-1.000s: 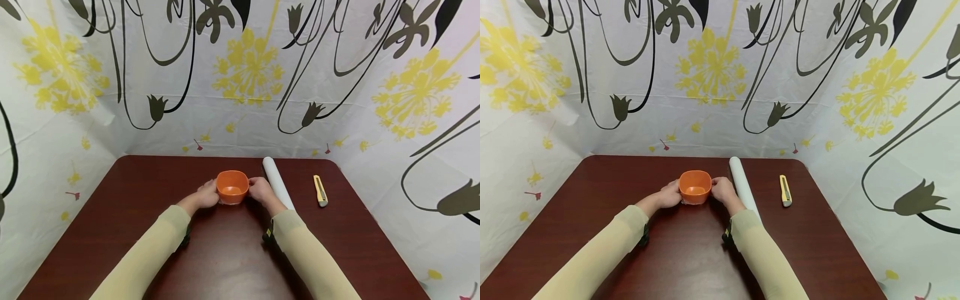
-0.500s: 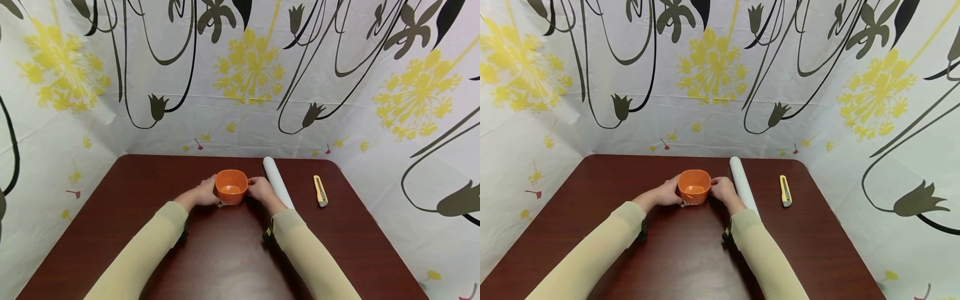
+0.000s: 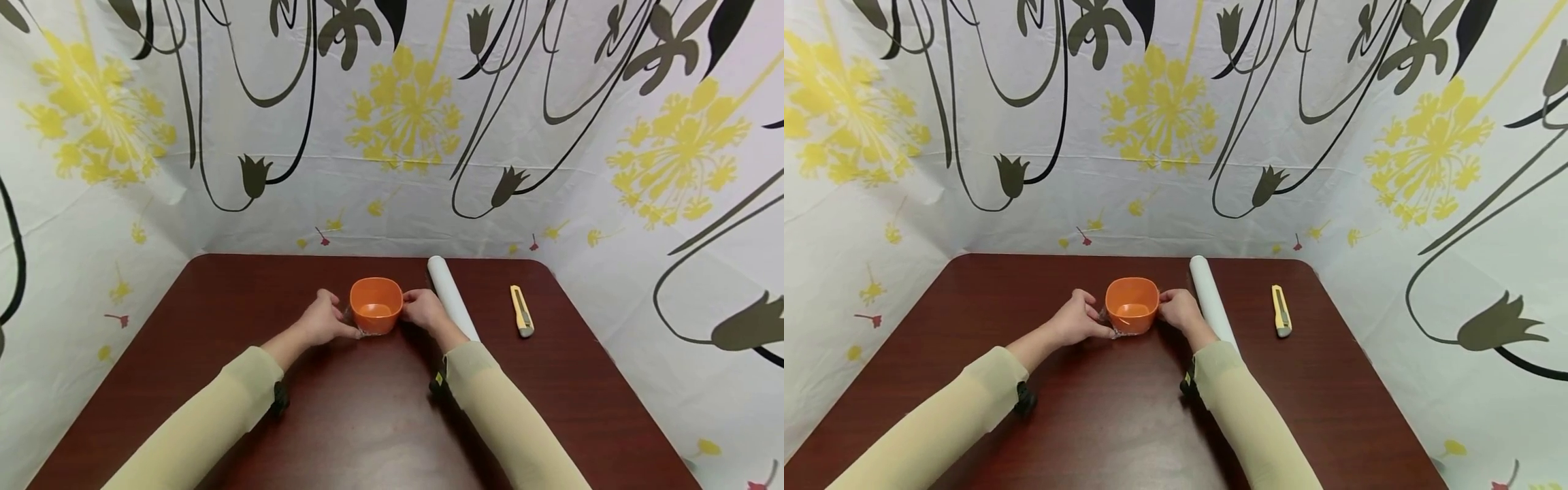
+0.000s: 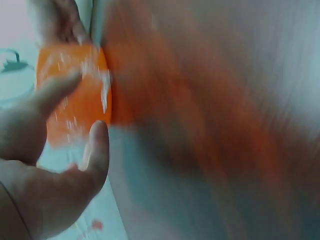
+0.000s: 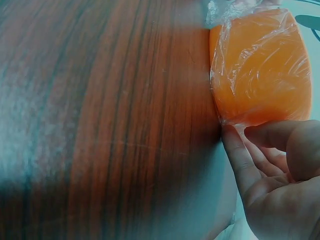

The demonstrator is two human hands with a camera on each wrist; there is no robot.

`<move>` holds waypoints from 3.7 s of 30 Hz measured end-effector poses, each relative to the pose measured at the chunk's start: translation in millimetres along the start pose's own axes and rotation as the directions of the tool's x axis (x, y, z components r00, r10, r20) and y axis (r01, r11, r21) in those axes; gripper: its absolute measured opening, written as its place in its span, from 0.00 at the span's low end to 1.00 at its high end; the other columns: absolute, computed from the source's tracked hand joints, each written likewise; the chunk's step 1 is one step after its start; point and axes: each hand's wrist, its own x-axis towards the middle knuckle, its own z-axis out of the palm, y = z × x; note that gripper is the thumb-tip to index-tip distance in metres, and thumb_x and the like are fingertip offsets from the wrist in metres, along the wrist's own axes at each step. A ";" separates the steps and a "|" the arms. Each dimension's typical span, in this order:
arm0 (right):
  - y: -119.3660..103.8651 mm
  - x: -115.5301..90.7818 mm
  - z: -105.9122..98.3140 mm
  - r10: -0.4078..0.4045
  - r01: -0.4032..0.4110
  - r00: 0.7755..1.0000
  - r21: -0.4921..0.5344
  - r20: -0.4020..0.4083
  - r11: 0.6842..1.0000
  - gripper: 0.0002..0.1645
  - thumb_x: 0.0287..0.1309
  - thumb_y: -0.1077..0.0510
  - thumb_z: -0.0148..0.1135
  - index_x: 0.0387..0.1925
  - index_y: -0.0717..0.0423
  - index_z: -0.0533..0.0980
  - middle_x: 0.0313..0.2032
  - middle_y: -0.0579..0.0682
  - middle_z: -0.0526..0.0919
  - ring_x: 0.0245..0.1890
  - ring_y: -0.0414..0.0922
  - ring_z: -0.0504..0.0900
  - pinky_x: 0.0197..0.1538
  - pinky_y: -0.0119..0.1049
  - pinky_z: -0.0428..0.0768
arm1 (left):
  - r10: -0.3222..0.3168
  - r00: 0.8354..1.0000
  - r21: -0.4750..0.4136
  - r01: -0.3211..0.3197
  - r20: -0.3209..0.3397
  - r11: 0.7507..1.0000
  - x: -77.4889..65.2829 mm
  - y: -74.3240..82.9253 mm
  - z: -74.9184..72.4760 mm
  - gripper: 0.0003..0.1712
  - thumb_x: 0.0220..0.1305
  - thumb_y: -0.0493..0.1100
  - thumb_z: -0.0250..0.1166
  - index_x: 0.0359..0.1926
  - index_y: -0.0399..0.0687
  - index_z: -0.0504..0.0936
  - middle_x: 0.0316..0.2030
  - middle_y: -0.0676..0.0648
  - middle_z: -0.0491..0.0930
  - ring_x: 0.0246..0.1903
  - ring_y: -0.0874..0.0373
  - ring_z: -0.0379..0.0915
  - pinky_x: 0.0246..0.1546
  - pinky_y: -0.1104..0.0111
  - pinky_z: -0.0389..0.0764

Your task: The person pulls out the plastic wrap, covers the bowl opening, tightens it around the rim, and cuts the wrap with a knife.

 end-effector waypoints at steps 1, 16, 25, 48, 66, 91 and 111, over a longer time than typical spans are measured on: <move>-0.1 0.0 0.0 0.000 0.000 1.000 -0.003 -0.002 1.000 0.15 0.70 0.63 0.67 0.54 0.66 0.88 0.50 0.60 0.92 0.42 0.43 0.89 0.49 0.36 0.90 | -0.009 1.000 -0.014 0.008 -0.020 1.000 -2.1 1.3 2.2 0.49 0.53 0.47 0.89 0.65 0.35 0.67 0.51 0.36 0.83 0.45 0.48 0.81 0.48 0.59 0.86; -3.3 -0.4 -2.0 -0.033 0.034 0.999 -0.103 0.014 0.994 0.15 0.67 0.61 0.69 0.52 0.62 0.89 0.44 0.54 0.92 0.41 0.46 0.83 0.46 0.34 0.83 | 0.023 0.999 0.058 -0.025 0.029 0.998 -4.2 5.9 18.3 0.32 0.52 0.46 0.89 0.49 0.37 0.80 0.43 0.42 0.87 0.41 0.53 0.80 0.44 0.63 0.84; -1.3 0.0 -2.7 -0.041 0.044 0.999 -0.128 0.025 0.991 0.16 0.66 0.60 0.70 0.52 0.60 0.89 0.45 0.54 0.92 0.41 0.47 0.83 0.46 0.35 0.82 | 0.062 0.998 0.161 -0.058 -0.019 0.985 -2.2 1.5 25.3 0.24 0.59 0.46 0.85 0.47 0.39 0.82 0.40 0.45 0.85 0.38 0.54 0.79 0.41 0.63 0.84; -3.4 -1.3 -3.5 -0.029 0.032 0.999 -0.143 0.023 0.989 0.14 0.65 0.63 0.67 0.51 0.60 0.88 0.41 0.52 0.90 0.39 0.47 0.81 0.44 0.34 0.80 | 0.182 0.982 0.374 -0.151 -0.047 0.915 -5.9 0.8 40.6 0.33 0.57 0.58 0.85 0.52 0.42 0.83 0.41 0.46 0.82 0.39 0.53 0.78 0.45 0.55 0.85; -5.3 0.7 -4.8 -0.026 0.031 0.999 -0.172 0.036 0.985 0.19 0.65 0.66 0.65 0.56 0.60 0.88 0.44 0.53 0.91 0.39 0.48 0.81 0.44 0.34 0.81 | 0.226 0.974 0.590 -0.169 -0.023 0.789 -0.7 8.6 28.4 0.14 0.78 0.41 0.66 0.31 0.49 0.89 0.30 0.50 0.84 0.30 0.55 0.77 0.37 0.56 0.86; -3.2 -0.7 -7.0 -0.025 0.033 0.999 -0.208 0.037 0.978 0.18 0.64 0.65 0.65 0.54 0.60 0.88 0.41 0.52 0.90 0.38 0.47 0.81 0.43 0.34 0.80 | 0.244 0.970 0.687 -0.175 -0.004 0.705 -7.7 11.5 40.4 0.12 0.79 0.42 0.63 0.36 0.44 0.85 0.38 0.43 0.81 0.32 0.50 0.80 0.38 0.54 0.89; -6.2 -0.5 -8.5 -0.054 0.081 0.992 -0.251 0.111 0.965 0.31 0.70 0.65 0.61 0.73 0.62 0.78 0.66 0.60 0.85 0.55 0.52 0.81 0.62 0.44 0.80 | 0.263 0.965 0.711 -0.177 -0.011 0.681 -2.7 8.0 43.1 0.10 0.79 0.39 0.64 0.37 0.43 0.85 0.35 0.44 0.81 0.31 0.51 0.80 0.35 0.54 0.88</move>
